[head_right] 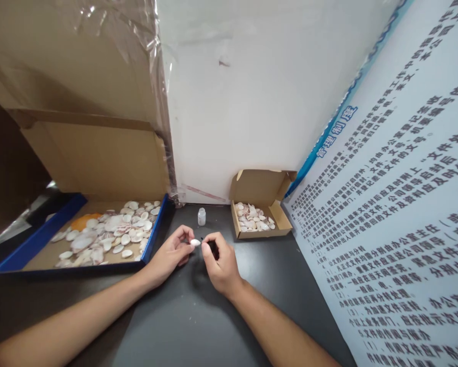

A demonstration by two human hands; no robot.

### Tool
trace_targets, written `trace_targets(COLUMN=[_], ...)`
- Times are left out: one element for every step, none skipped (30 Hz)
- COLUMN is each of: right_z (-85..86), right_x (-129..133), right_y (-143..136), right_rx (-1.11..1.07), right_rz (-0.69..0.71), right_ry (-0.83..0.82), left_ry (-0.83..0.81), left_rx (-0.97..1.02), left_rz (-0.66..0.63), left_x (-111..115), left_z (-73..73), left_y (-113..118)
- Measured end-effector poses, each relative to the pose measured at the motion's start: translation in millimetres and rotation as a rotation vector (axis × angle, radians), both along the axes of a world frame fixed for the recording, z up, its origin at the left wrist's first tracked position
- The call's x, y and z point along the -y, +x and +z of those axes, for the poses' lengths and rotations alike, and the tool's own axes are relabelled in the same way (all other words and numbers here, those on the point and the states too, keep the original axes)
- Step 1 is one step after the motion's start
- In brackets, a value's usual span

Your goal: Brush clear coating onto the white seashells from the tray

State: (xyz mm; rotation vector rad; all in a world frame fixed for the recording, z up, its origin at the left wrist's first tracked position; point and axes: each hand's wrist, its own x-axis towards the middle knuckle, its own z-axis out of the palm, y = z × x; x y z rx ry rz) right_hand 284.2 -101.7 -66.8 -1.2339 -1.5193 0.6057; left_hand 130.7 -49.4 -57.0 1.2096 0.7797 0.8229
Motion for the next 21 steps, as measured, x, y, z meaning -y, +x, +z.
trace_targets(right_z=[0.0,-0.1,-0.1,-0.1,-0.1,-0.1,-0.1,-0.2,-0.5,-1.0,-1.7,-2.4,-3.2,-4.0,-4.6,-5.1,-5.4,-5.5,-5.6,-5.5,-5.3], right_x=[2,4,6,8,10,12,13,14,15,16,17,17,18,18,18,18,18,17,17,16,16], right_y=[-1,-3,-4,-5,-6,-6,-7,-7,-7,-8,-8,-8,-8,-8,-7,-7,-5,-4,-2,0,2], right_rx=[-0.022,-0.052,-0.081,-0.105,-0.126,-0.146,-0.164,-0.181,-0.201,-0.225,-0.247,-0.265,-0.279,-0.285,-0.283,-0.262,-0.233,-0.205,-0.187,-0.188,-0.202], right_rz=[-0.018,-0.039,-0.059,-0.077,-0.093,-0.102,-0.104,-0.101,-0.094,-0.082,-0.061,-0.034,-0.008,0.011,0.021,0.013,-0.007,-0.028,-0.044,-0.057,-0.059], right_ry=[-0.011,-0.022,-0.033,-0.047,-0.062,-0.079,-0.098,-0.118,-0.134,-0.143,-0.149,-0.153,-0.155,-0.158,-0.164,-0.179,-0.192,-0.207,-0.22,-0.218,-0.212], left_ry=[-0.002,-0.006,-0.011,-0.013,-0.009,0.001,0.013,0.025,0.033,0.035,0.032,0.023,0.009,-0.005,-0.024,-0.046,-0.068,-0.089,-0.107,-0.122,-0.131], left_rx=[0.002,0.006,0.01,0.013,0.015,0.014,0.014,0.015,0.017,0.021,0.028,0.038,0.051,0.067,0.085,0.102,0.119,0.133,0.144,0.15,0.153], left_rz=[0.006,0.014,0.022,0.027,0.033,0.039,0.047,0.06,0.075,0.092,0.106,0.116,0.119,0.118,0.106,0.091,0.075,0.059,0.046,0.035,0.031], left_x=[0,1,1,1,1,1,1,1,1,1,1,1,0,0,0,0,0,0,0,0,0], left_z=[0.8,1.4,1.8,2.0,1.8,1.3,0.6,-0.3,-1.2,-2.0,-2.6,-3.0,-3.2,-3.2,-3.1,-2.9,-2.6,-2.2,-1.8,-1.4,-1.0], left_y=[0,0,0,1,1,1,2,2,3,3,3,3,3,2,1,0,-1,-2,-3,-4,-5])
